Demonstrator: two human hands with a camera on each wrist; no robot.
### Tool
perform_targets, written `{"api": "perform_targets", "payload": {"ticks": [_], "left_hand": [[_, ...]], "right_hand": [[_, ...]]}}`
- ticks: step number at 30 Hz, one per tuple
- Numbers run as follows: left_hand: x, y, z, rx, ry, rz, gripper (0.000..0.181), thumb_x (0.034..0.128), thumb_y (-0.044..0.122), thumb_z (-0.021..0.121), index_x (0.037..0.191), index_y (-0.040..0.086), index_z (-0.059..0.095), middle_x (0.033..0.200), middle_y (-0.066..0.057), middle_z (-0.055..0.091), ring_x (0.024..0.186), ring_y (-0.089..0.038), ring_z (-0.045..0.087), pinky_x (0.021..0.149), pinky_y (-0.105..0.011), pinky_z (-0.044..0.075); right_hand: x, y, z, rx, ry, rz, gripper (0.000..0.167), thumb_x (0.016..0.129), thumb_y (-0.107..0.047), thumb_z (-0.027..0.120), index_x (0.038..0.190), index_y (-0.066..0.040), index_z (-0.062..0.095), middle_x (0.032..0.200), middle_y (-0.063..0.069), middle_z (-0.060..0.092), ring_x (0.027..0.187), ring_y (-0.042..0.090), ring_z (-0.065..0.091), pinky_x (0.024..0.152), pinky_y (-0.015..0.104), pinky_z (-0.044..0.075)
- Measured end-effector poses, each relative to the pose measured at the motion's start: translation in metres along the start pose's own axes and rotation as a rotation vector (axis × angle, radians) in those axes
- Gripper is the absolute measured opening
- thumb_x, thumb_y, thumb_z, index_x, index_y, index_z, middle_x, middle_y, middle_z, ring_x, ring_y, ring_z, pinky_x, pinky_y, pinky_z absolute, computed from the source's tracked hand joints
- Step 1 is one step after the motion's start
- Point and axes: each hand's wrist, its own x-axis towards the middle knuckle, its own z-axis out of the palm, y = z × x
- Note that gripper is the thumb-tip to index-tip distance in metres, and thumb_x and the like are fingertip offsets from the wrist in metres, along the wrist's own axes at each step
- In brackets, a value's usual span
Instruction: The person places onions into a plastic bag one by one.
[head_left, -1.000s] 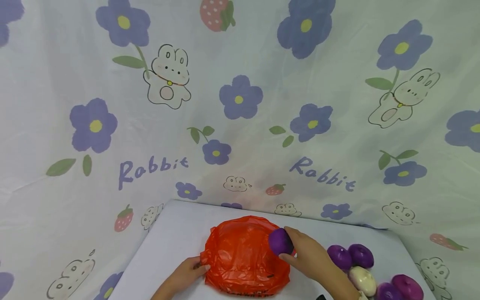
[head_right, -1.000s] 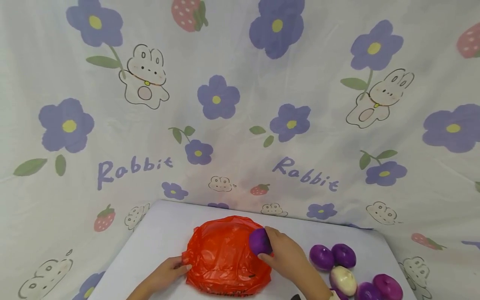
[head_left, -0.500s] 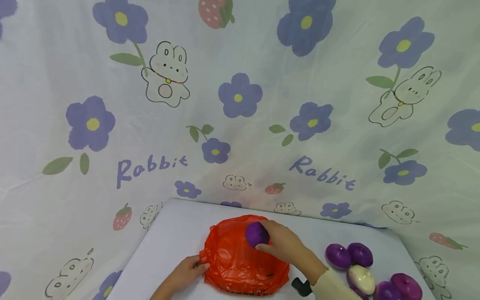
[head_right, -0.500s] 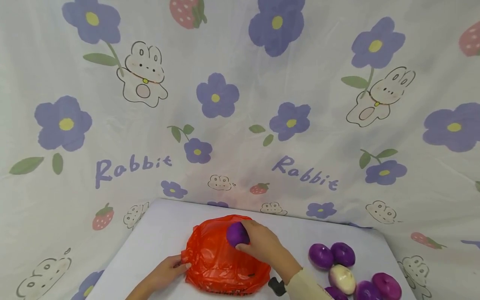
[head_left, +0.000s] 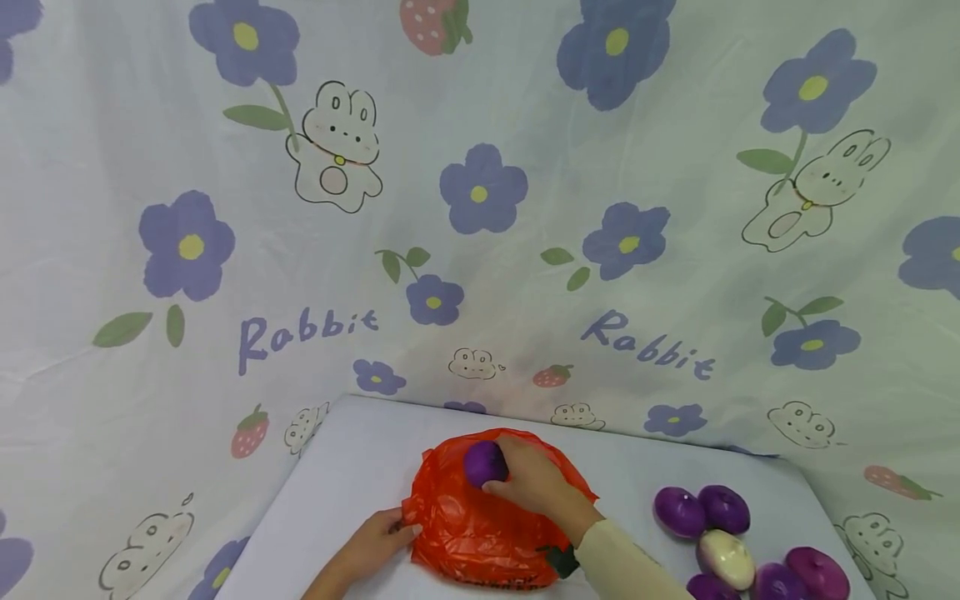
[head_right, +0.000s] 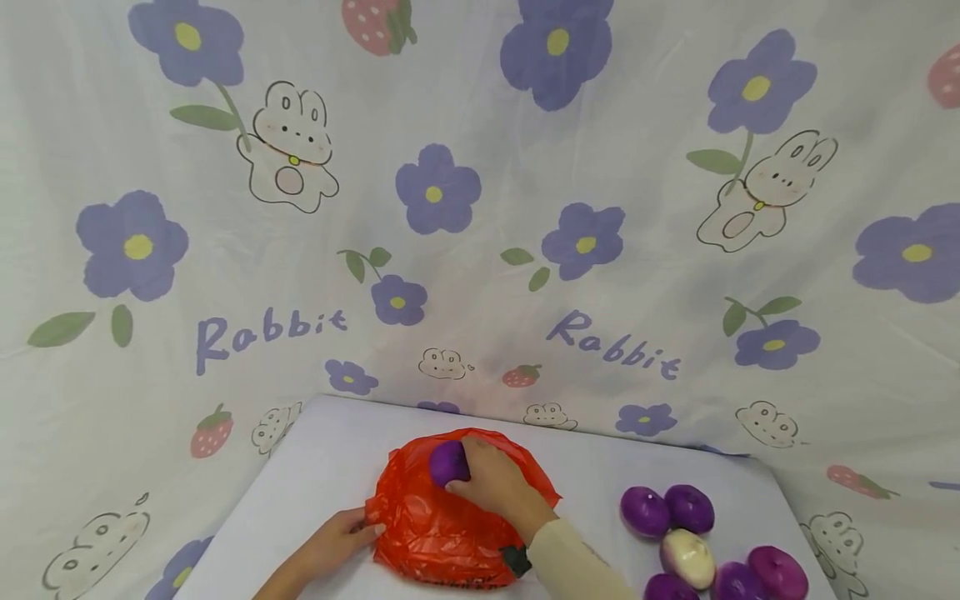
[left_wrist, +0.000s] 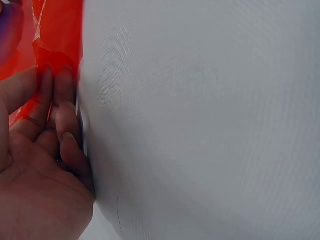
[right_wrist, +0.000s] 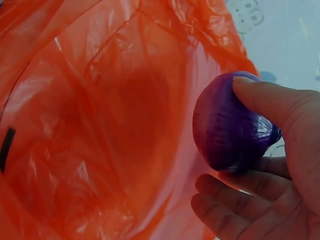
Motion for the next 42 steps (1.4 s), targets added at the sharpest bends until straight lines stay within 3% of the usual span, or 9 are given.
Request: {"api": "perform_targets", "payload": {"ticks": [8,12,16,25,34,38,42], "left_hand": [[0.001,0.003,0.0,0.01,0.008,-0.001,0.054,0.1047,0.034,0.064,0.138,-0.008,0.06,0.102,-0.002,0.067,0.093,-0.022,0.057,0.085,-0.047,0.051],[0.0,0.004,0.0,0.026,0.016,0.003,0.053,0.1046,0.034,0.064,0.137,-0.008,0.061,0.106,-0.003,0.067,0.096,-0.023,0.056,0.088,-0.049,0.051],[-0.001,0.004,-0.001,0.022,0.011,0.005,0.05,0.1049,0.034,0.064,0.135,-0.007,0.063,0.098,-0.002,0.065,0.092,-0.022,0.056,0.082,-0.045,0.049],[0.002,0.002,0.005,0.002,0.037,0.038,0.046,0.1044,0.031,0.065,0.131,-0.006,0.066,0.094,-0.001,0.065,0.088,-0.02,0.055,0.078,-0.041,0.047],[-0.001,0.001,0.005,0.021,0.029,-0.021,0.055,0.104,0.037,0.065,0.137,-0.007,0.062,0.102,-0.002,0.068,0.093,-0.021,0.057,0.084,-0.048,0.052],[-0.002,0.001,0.004,0.014,0.027,-0.006,0.054,0.1041,0.036,0.064,0.137,-0.007,0.062,0.104,-0.002,0.068,0.094,-0.022,0.057,0.086,-0.05,0.051],[-0.003,0.001,0.003,0.012,0.028,0.017,0.048,0.1049,0.033,0.064,0.134,-0.005,0.064,0.095,-0.002,0.065,0.09,-0.022,0.056,0.081,-0.044,0.048]], "right_hand": [[0.009,0.0,0.012,0.077,-0.017,0.054,0.075,0.088,-0.041,0.086,0.148,-0.011,0.054,0.136,0.006,0.064,0.123,0.028,0.062,0.094,0.05,0.056],[0.014,0.002,0.02,0.097,-0.008,0.064,0.071,0.088,-0.038,0.086,0.145,-0.012,0.054,0.13,0.005,0.065,0.12,0.028,0.063,0.094,0.051,0.056],[0.019,0.002,0.026,0.109,0.0,0.077,0.068,0.088,-0.035,0.087,0.142,-0.011,0.054,0.125,0.005,0.066,0.116,0.028,0.065,0.093,0.051,0.056],[0.025,0.004,0.037,0.089,-0.003,0.089,0.07,0.088,-0.034,0.087,0.145,-0.009,0.054,0.129,0.007,0.065,0.118,0.031,0.064,0.094,0.052,0.055],[0.027,0.005,0.046,0.062,0.021,0.094,0.068,0.089,-0.035,0.086,0.144,-0.01,0.054,0.126,0.008,0.067,0.114,0.031,0.065,0.093,0.053,0.056],[0.027,0.0,0.047,0.066,0.034,0.109,0.069,0.089,-0.035,0.085,0.145,-0.01,0.053,0.128,0.01,0.066,0.116,0.034,0.064,0.095,0.056,0.054],[0.027,-0.001,0.049,0.069,0.051,0.115,0.07,0.09,-0.036,0.084,0.145,-0.008,0.052,0.129,0.012,0.066,0.119,0.035,0.063,0.095,0.057,0.054]]}}
